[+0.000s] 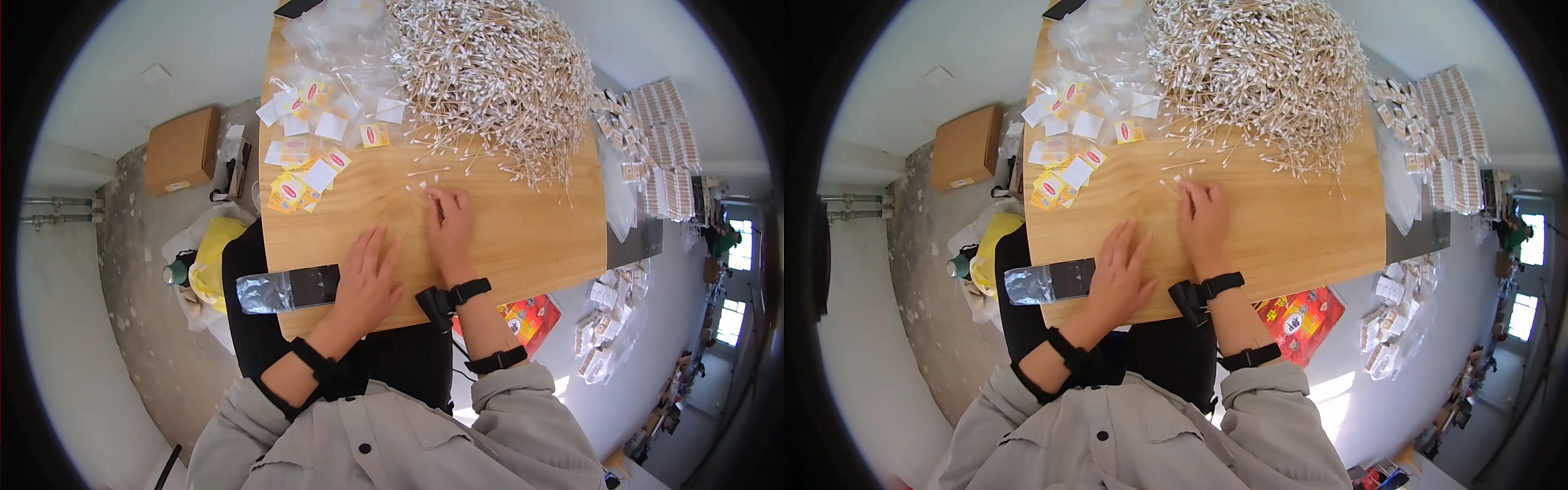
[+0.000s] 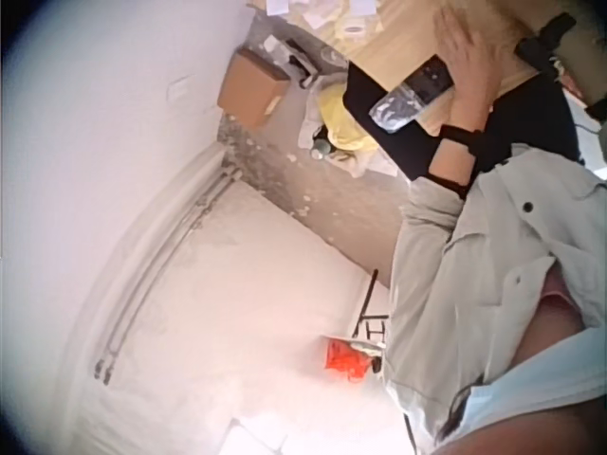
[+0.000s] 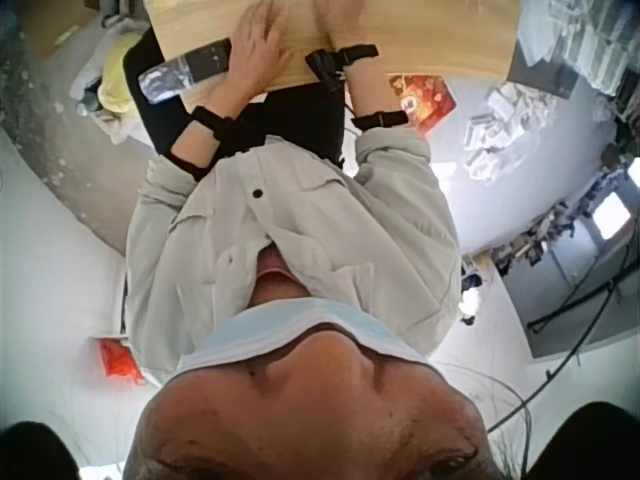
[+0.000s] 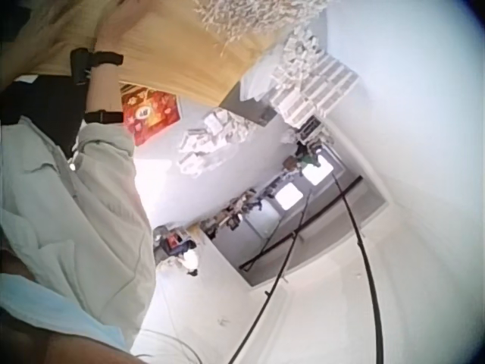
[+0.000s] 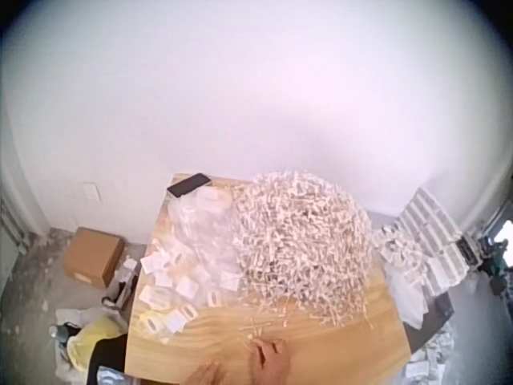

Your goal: The person sits at a wooden table and manually packs cotton swabs into small plastic sleeves. They gather loose swabs from a large pile, align them into neat rows, and insert the bundles into packaging. The person repeats this process continuously, handling the swabs and sleeves by hand.

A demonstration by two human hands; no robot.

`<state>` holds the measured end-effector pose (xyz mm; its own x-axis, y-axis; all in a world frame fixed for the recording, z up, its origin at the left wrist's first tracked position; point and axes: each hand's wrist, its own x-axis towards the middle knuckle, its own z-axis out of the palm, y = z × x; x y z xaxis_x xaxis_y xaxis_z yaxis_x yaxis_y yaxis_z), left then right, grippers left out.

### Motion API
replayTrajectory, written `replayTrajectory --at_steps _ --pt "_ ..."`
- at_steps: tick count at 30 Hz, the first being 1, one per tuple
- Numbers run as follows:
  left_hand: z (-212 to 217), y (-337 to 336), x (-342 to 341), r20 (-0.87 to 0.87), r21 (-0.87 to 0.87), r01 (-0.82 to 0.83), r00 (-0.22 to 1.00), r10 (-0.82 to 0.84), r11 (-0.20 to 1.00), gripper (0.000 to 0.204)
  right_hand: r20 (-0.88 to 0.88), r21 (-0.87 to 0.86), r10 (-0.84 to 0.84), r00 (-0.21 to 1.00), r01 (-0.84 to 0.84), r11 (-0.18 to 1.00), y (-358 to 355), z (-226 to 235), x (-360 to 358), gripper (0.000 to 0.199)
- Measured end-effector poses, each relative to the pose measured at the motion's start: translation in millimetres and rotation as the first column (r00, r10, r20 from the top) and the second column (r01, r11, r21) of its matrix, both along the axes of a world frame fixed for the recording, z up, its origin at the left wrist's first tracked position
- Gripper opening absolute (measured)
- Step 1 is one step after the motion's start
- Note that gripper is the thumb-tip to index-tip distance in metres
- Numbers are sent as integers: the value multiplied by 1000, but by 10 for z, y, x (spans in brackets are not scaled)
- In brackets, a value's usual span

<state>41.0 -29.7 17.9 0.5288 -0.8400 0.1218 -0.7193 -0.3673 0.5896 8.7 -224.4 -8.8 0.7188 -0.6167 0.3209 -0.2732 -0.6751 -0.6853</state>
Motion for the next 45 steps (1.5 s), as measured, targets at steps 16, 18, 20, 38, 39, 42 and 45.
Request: replayTrajectory --at_steps 16,18,20,38,39,42,45 --pt "-194 -45 19 210 214 -152 972 107 965 89 54 96 199 978 -204 974 97 32 -260 22" --pt "-177 -15 -32 221 233 -157 970 106 960 89 55 -3 263 963 -263 965 122 80 -292 19" --pt "-145 -24 -45 197 239 -161 974 115 958 89 58 50 250 966 -253 966 136 7 -313 17" --pt "-148 -38 -131 174 189 -148 978 115 971 98 105 161 180 978 -195 967 127 81 -367 18" --pt "-133 -25 -103 153 183 -169 978 141 968 101 90 172 140 986 -154 973 105 102 -444 18" --pt "-92 -51 5 170 202 -167 976 133 965 108 -3 -12 168 986 -168 986 33 66 -558 16" --pt "-114 -30 14 197 221 -99 979 55 970 109 -50 31 151 987 -149 988 13 49 -546 12"
